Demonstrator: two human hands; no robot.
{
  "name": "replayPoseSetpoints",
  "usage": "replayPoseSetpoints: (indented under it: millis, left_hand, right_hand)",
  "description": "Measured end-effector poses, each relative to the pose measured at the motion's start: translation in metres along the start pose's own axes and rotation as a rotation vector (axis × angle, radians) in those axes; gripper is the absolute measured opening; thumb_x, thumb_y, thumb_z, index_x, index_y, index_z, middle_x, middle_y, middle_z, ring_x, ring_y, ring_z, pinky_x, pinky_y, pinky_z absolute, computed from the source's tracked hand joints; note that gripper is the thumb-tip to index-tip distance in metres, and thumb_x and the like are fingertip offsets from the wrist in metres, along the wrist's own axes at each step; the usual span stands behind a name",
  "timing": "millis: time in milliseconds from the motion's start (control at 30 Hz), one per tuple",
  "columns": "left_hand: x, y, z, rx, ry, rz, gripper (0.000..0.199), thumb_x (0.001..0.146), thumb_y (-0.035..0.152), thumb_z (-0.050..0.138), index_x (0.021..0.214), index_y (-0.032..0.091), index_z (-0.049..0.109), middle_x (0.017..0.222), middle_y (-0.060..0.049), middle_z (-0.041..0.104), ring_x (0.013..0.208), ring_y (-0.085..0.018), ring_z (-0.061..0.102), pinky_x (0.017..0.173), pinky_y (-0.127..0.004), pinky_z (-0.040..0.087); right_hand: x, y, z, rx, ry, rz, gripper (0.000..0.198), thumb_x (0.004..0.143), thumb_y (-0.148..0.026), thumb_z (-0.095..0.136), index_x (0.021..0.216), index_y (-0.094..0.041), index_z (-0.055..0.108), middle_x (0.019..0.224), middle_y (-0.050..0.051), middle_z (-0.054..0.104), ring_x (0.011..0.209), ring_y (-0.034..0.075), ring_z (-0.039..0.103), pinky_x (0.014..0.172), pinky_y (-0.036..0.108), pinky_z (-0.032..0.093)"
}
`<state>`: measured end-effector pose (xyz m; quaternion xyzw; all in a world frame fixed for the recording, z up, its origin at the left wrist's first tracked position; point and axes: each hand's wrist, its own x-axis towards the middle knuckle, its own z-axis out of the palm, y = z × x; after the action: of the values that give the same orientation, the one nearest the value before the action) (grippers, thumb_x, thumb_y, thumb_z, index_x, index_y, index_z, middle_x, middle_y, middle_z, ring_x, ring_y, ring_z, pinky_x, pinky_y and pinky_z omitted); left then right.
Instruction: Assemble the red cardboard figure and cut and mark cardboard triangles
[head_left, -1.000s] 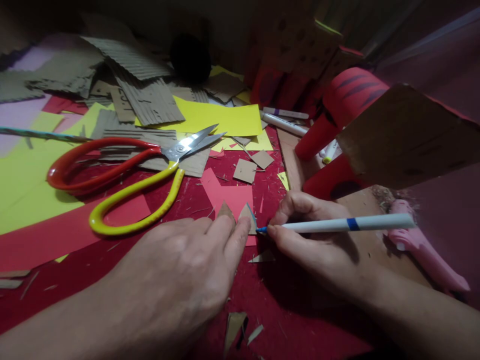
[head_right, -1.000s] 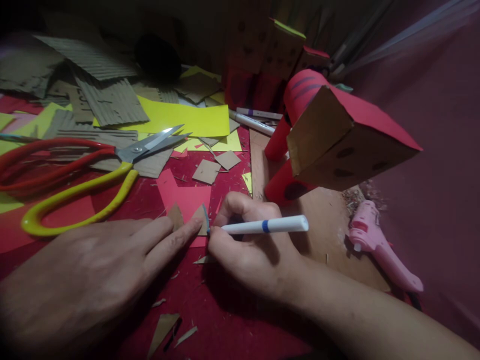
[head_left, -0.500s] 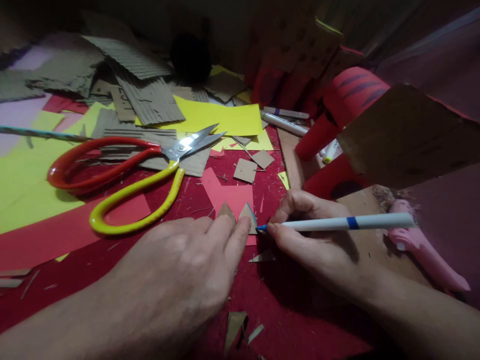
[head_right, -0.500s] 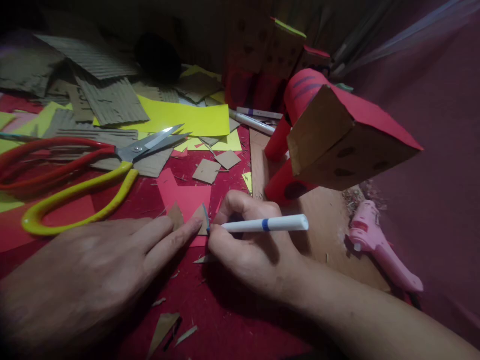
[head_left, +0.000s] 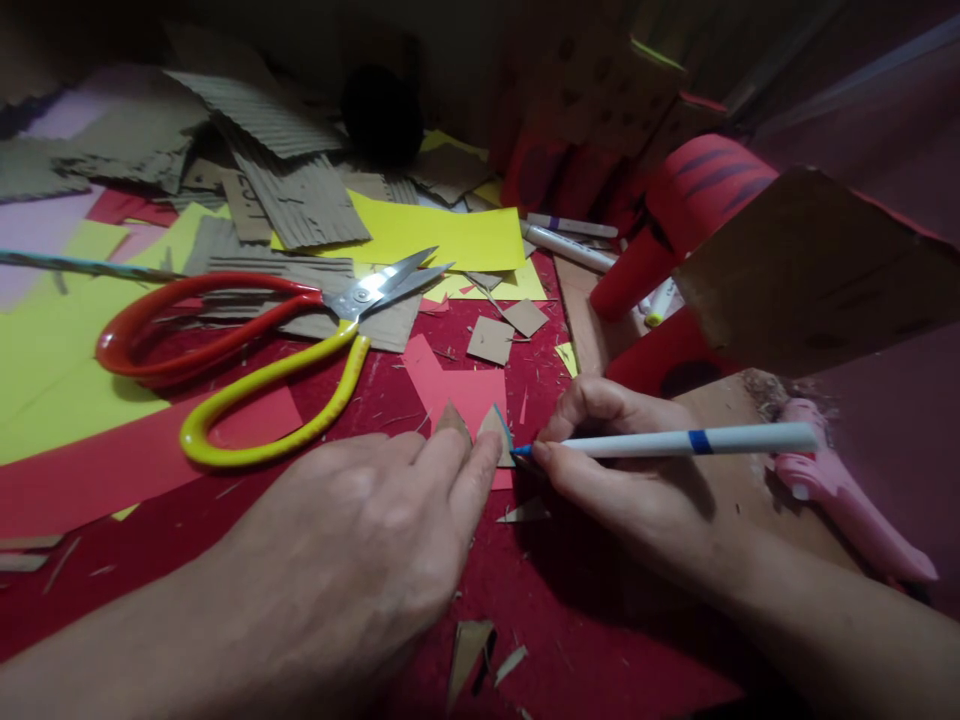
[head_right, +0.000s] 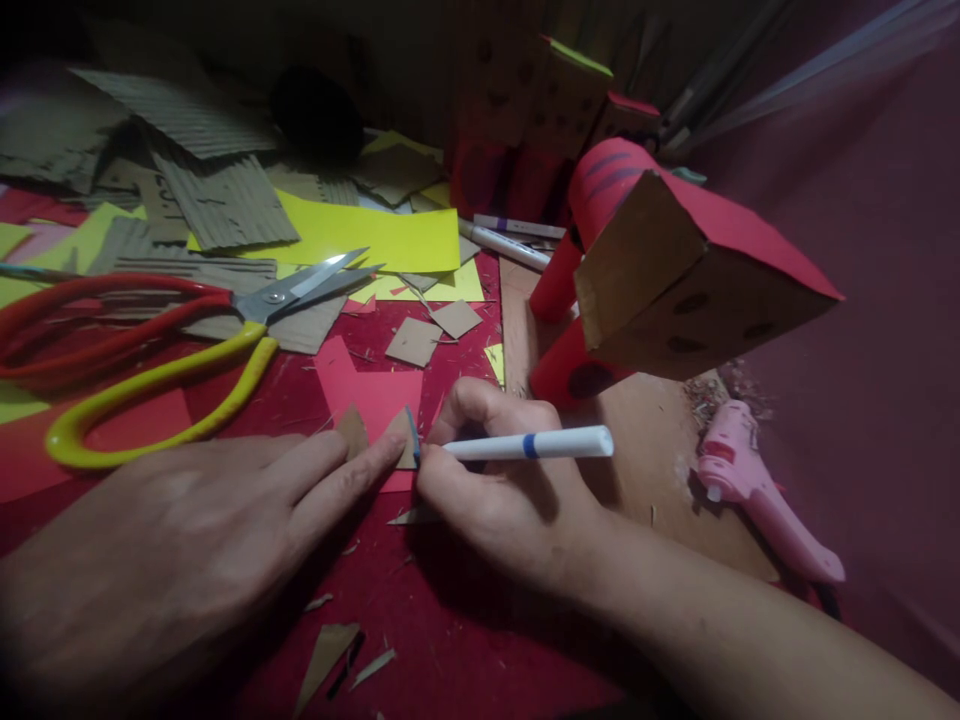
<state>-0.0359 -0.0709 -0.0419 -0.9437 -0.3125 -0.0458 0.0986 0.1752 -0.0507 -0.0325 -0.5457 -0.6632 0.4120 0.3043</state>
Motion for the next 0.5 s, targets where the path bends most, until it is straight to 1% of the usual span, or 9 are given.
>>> replayPoseSetpoints:
  millis: [100,200,267,367,433,500]
  left_hand:
    - [0.001,0.0001,-0.0008,0.016,0.001,-0.007,0.053,0.086,0.011,0.048,0.138,-0.003,0.053,0.095,-0.018,0.07,0.069,-0.027,0.067,0.057,-0.038,0.056]
    - [0.0013,0.0009,-0.0006,0.022,0.004,-0.005,0.054,0.085,0.006,0.047,0.137,-0.003,0.053,0.093,-0.017,0.07,0.068,-0.027,0.067,0.056,-0.038,0.056]
    - [0.0012,0.0013,-0.0005,0.015,0.001,-0.011,0.054,0.086,0.008,0.048,0.138,-0.003,0.052,0.095,-0.018,0.07,0.068,-0.027,0.068,0.056,-0.038,0.056]
    - [0.0008,0.0013,-0.0014,0.012,-0.001,-0.017,0.053,0.087,0.009,0.048,0.138,-0.002,0.053,0.099,-0.019,0.071,0.07,-0.027,0.068,0.058,-0.037,0.056]
    - [0.0005,0.001,-0.0015,0.014,-0.004,-0.009,0.054,0.086,0.009,0.047,0.139,-0.002,0.052,0.102,-0.02,0.071,0.069,-0.027,0.068,0.057,-0.038,0.056]
    - [0.0002,0.0008,0.0,0.013,-0.01,0.001,0.055,0.086,0.01,0.046,0.139,-0.004,0.051,0.103,-0.022,0.07,0.069,-0.027,0.068,0.056,-0.039,0.055]
  right_hand:
    - [0.001,-0.0009,-0.001,0.079,-0.07,0.071,0.015,0.073,-0.009,0.062,0.065,-0.021,0.056,0.053,-0.004,0.058,0.047,0.009,0.049,0.04,0.017,0.035]
    - [0.0015,-0.002,-0.0005,0.128,-0.056,0.106,0.016,0.073,-0.009,0.062,0.064,-0.021,0.056,0.051,-0.004,0.059,0.044,0.009,0.05,0.038,0.017,0.034]
    - [0.0016,-0.0022,0.0003,0.097,-0.018,0.087,0.015,0.074,-0.01,0.062,0.064,-0.021,0.056,0.052,-0.004,0.059,0.045,0.009,0.049,0.038,0.017,0.034]
    - [0.0015,-0.0021,0.0004,0.016,0.017,0.02,0.015,0.075,-0.011,0.062,0.065,-0.021,0.056,0.056,-0.004,0.058,0.05,0.009,0.049,0.042,0.017,0.036]
    - [0.0014,-0.0024,-0.0005,-0.005,-0.015,0.01,0.015,0.074,-0.01,0.062,0.065,-0.02,0.056,0.057,-0.004,0.058,0.05,0.009,0.047,0.043,0.017,0.036]
    - [0.0014,-0.003,-0.0016,0.013,-0.071,0.035,0.015,0.073,-0.009,0.062,0.065,-0.02,0.056,0.056,-0.005,0.057,0.049,0.008,0.046,0.041,0.017,0.034]
